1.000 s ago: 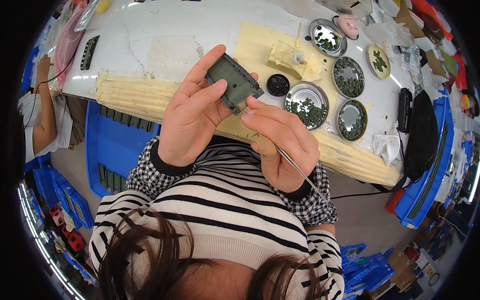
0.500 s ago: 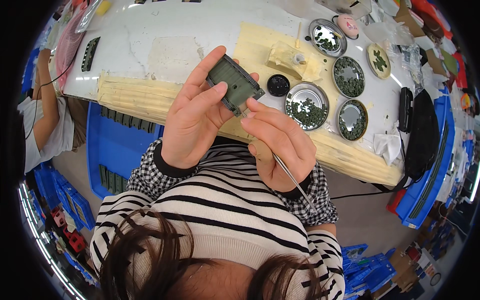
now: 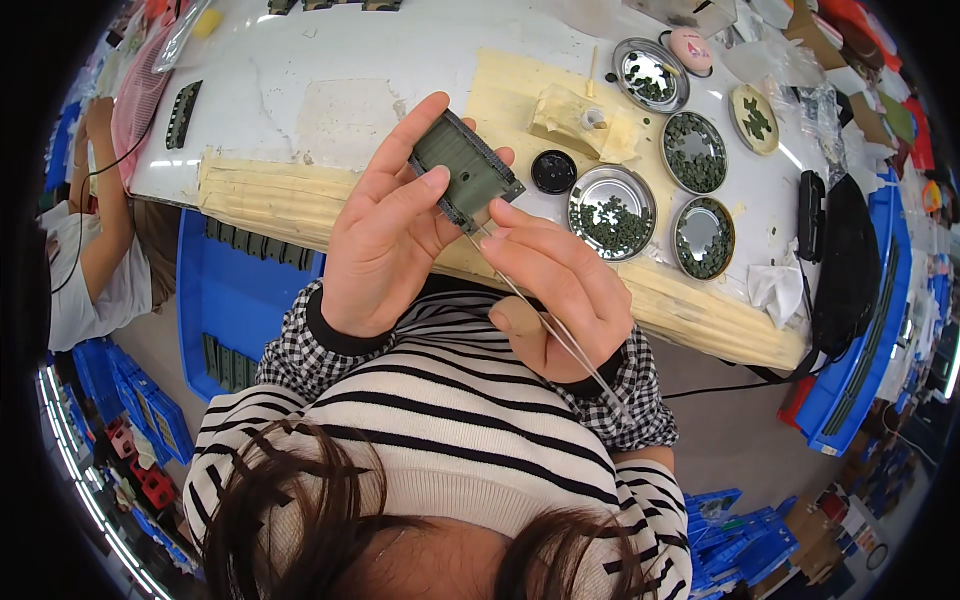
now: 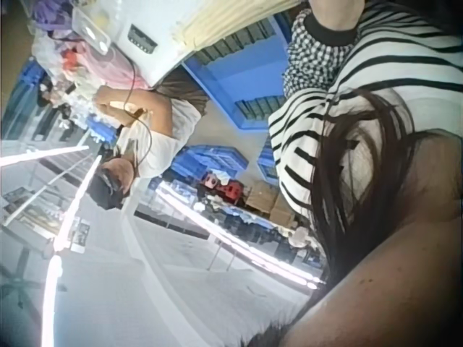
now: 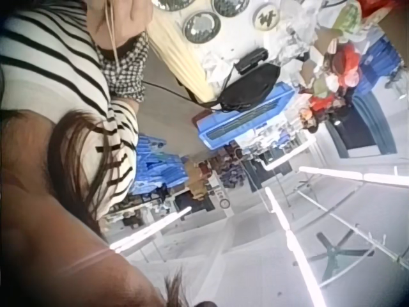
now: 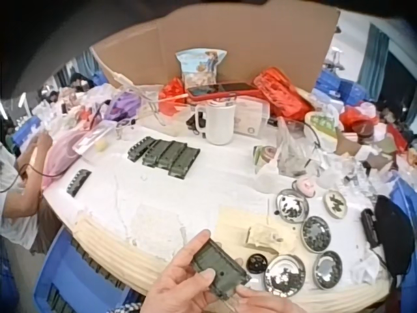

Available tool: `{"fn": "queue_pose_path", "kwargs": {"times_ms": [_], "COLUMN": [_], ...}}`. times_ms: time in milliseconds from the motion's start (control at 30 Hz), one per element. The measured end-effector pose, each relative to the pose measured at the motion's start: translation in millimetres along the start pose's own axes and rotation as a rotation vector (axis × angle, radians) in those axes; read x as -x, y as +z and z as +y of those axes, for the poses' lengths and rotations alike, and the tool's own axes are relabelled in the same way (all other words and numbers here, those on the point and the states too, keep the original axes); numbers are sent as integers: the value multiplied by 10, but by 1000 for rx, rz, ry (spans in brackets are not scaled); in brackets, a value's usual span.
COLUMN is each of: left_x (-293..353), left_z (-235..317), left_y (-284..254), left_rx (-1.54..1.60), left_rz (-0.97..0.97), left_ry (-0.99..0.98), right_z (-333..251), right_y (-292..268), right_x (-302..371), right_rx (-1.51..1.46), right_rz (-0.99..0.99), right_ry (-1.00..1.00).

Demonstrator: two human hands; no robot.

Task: Assembling small components onto a green toy base using tweezers.

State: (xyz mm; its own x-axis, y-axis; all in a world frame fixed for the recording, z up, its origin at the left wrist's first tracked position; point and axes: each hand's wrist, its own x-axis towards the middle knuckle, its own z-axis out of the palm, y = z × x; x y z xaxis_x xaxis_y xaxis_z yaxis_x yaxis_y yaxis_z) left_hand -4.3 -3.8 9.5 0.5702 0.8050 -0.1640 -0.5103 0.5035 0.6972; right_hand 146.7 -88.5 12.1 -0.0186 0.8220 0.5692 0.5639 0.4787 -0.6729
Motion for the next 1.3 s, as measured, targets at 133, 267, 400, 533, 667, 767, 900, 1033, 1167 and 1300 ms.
{"fn": "queue_pose_path", "kwargs": {"times_ms": [133,267,400,533,667,767,900,1033,1167,1300], "left_x": [-7,-101,-195,-244,-271,-271,-260,-231,-172,-99], "left_z": [84,195,243,299,291,292,259,229,211,189], "left_y": [-42,-136,-127,-60,-53,-22,1,16,86,179], "left_rx": [-20,114,346,514,535,547,521,509,440,334], "left_rz": [-29,-47,-7,81,72,46,61,75,72,84], "left_ry": [4,-12,-41,-108,-112,-129,-119,-117,-119,-111], "right_z": [119,135,117,85,55,56,40,-62,-174,-257], "right_y": [23,-14,-3,12,-6,-18,-35,-87,-202,-325], "right_x": [120,134,149,128,130,154,153,93,-121,-322], "right_rx": [-177,-177,-201,-170,-165,-145,-139,-44,104,290], "right_rz": [212,391,456,427,388,379,351,284,120,-60], "right_ry": [25,44,67,42,27,21,14,31,-88,-250]}}
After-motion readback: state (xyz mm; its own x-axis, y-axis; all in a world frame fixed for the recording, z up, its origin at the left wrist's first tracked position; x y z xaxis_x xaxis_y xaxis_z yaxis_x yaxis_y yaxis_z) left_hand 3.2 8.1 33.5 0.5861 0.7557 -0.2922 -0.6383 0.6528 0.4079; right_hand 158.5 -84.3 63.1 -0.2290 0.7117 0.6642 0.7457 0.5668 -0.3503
